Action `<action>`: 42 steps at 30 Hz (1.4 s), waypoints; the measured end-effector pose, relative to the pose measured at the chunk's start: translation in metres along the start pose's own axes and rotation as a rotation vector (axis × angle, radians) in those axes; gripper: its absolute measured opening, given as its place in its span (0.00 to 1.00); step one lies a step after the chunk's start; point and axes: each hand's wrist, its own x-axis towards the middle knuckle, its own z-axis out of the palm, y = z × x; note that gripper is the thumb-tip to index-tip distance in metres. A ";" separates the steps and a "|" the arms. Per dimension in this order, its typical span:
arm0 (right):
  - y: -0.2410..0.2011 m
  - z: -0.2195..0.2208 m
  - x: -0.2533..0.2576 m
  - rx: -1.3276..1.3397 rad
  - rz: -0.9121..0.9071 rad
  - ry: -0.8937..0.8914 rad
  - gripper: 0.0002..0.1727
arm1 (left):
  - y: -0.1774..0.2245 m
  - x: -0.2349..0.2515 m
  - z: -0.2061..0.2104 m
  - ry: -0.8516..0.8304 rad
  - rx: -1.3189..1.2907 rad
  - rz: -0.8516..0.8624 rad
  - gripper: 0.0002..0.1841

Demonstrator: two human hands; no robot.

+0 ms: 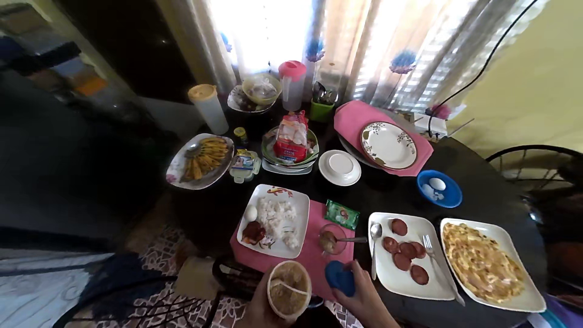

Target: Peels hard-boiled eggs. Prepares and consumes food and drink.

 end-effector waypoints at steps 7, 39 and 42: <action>-0.106 -0.032 -0.026 0.107 -0.536 -0.062 0.45 | -0.008 0.012 0.012 -0.140 0.056 -0.093 0.32; -0.135 0.019 -0.017 -0.478 -0.915 0.004 0.28 | 0.002 -0.021 0.023 0.081 0.129 0.061 0.29; -0.157 0.041 -0.024 -0.525 -0.856 0.111 0.26 | 0.013 -0.034 0.019 0.151 0.176 0.171 0.28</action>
